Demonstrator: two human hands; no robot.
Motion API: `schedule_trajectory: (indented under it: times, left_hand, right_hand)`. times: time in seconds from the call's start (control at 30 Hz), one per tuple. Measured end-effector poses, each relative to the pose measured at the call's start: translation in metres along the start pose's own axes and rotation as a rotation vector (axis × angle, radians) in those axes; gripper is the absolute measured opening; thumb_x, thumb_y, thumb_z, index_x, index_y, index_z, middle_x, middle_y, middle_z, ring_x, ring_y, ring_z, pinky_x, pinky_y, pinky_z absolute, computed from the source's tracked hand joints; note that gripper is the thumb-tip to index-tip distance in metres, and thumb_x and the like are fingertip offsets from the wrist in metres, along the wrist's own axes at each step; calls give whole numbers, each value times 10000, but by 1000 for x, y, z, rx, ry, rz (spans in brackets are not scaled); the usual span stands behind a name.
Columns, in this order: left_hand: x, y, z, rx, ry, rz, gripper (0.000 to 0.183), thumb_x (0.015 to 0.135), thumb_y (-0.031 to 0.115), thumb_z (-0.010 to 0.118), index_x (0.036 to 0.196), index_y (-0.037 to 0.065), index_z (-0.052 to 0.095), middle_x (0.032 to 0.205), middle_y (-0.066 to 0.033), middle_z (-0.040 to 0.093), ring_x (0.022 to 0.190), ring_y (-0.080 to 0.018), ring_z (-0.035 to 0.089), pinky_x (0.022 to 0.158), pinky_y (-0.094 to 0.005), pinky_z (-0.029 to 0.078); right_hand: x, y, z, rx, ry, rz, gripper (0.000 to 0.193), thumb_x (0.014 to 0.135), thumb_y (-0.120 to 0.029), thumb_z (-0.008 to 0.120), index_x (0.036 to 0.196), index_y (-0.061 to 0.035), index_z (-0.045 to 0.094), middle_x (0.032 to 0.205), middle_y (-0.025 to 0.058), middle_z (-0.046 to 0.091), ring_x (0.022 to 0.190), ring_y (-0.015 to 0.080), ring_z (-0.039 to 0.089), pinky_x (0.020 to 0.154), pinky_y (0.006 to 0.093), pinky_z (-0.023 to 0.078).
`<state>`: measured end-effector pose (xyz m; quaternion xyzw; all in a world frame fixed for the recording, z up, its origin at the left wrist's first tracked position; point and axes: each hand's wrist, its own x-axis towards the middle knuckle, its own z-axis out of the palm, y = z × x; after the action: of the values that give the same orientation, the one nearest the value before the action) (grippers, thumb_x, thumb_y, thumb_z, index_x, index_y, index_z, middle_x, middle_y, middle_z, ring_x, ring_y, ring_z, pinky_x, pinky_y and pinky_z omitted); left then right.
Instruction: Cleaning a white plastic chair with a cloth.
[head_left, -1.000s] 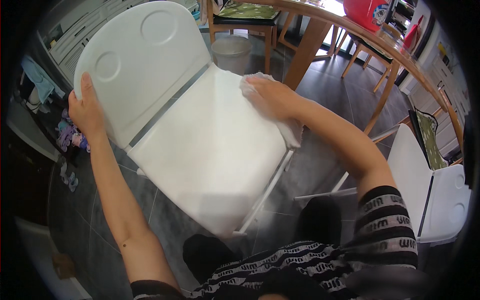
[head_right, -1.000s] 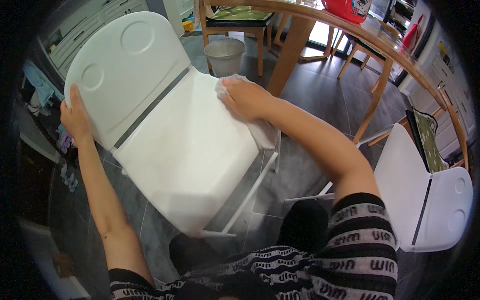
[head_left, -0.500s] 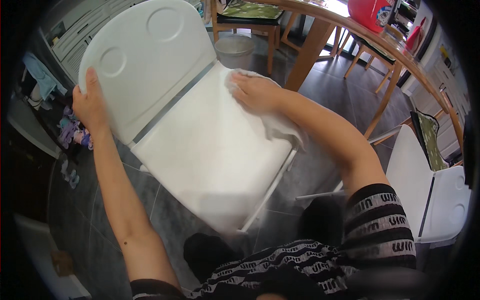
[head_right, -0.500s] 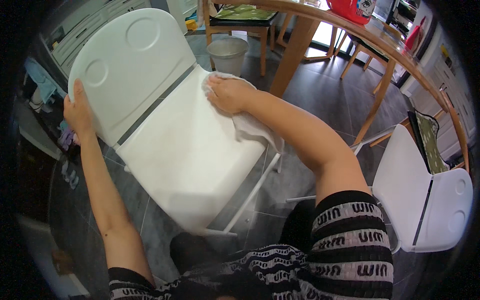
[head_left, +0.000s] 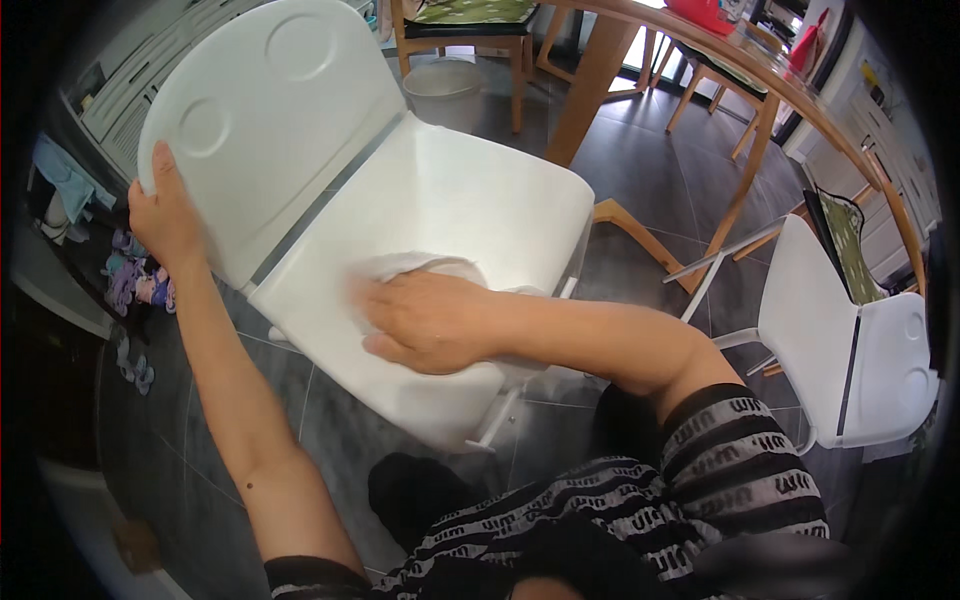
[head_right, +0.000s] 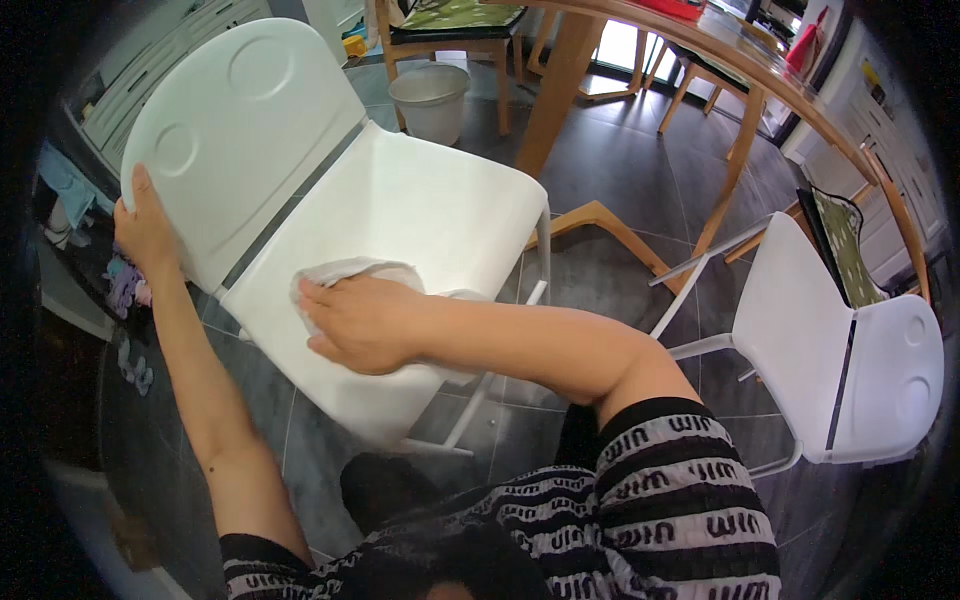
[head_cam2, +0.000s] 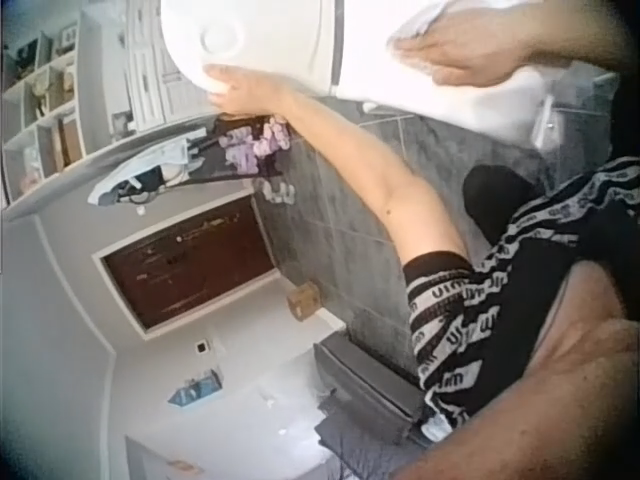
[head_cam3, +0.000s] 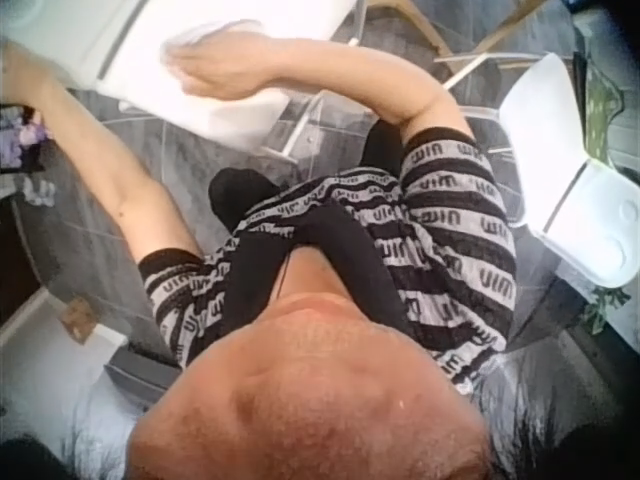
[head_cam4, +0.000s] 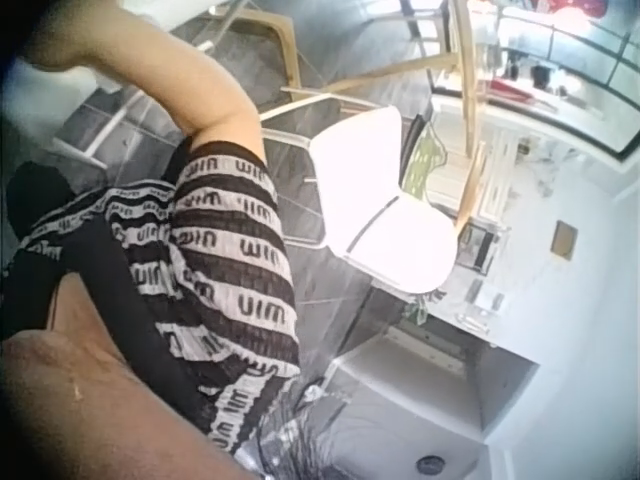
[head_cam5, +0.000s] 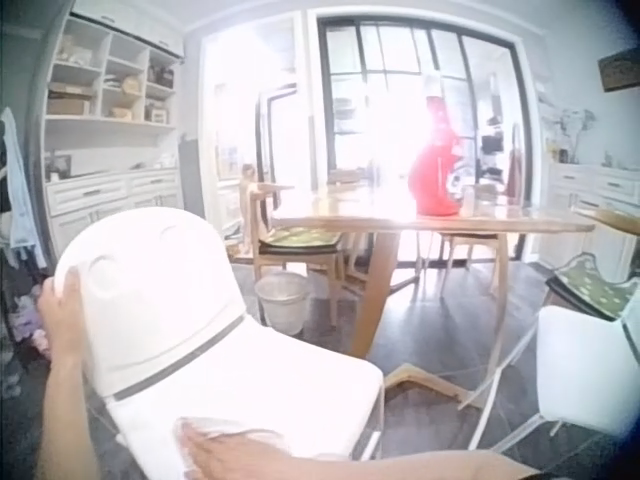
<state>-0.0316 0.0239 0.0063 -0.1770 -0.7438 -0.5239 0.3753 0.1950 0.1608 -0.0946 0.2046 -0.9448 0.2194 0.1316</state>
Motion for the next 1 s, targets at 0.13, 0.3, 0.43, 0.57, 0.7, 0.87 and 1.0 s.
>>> schedule_trajectory:
  times: [0.13,0.3,0.43,0.57,0.7,0.87,1.0]
  left_hand:
    - [2,0,-7,93,9,16,594,784,532,538,864,-56,573,814,-165,620,750,-268,598,685,-331,456]
    - [-3,7,-5,41,21,-32,590,791,528,535,886,-52,576,845,-149,626,766,-240,600,693,-315,459]
    - [-4,12,-7,-34,-49,-64,607,797,520,530,961,-63,556,882,-151,624,790,-235,601,697,-313,462]
    - [-2,8,-7,59,-6,-57,612,798,526,519,963,-63,556,895,-160,621,790,-248,603,699,-316,465]
    - [-4,15,-3,44,-14,-98,623,795,534,514,969,-62,556,903,-173,616,788,-271,604,694,-327,472]
    - [0,8,-8,77,-19,-106,615,800,526,512,969,-64,554,900,-177,614,792,-272,603,691,-335,476]
    - [-7,14,-7,60,-24,-99,607,806,516,515,975,-67,548,904,-173,609,791,-263,600,691,-327,476]
  right_hand:
    - [2,11,-46,15,-274,545,490,862,-290,379,1179,84,389,1104,267,485,1035,372,471,885,425,367]
    - [-74,92,-45,-521,497,625,347,853,-266,409,1032,25,468,1044,217,514,937,349,518,790,438,403]
    - [-102,114,-33,-266,847,730,281,860,-247,408,961,-6,510,978,199,527,887,365,512,752,430,402]
    - [-111,135,-51,235,949,791,277,863,-244,409,900,5,525,811,197,552,799,375,533,699,405,418]
    - [-119,161,-59,97,784,782,295,878,-258,399,877,11,518,776,215,549,734,369,538,656,388,421]
    - [-114,142,4,-44,1259,754,273,885,-252,391,933,9,459,774,192,516,733,360,497,682,393,395]
    - [-116,127,-3,-101,1178,514,224,871,-198,433,940,15,430,927,201,458,876,354,443,768,392,363]
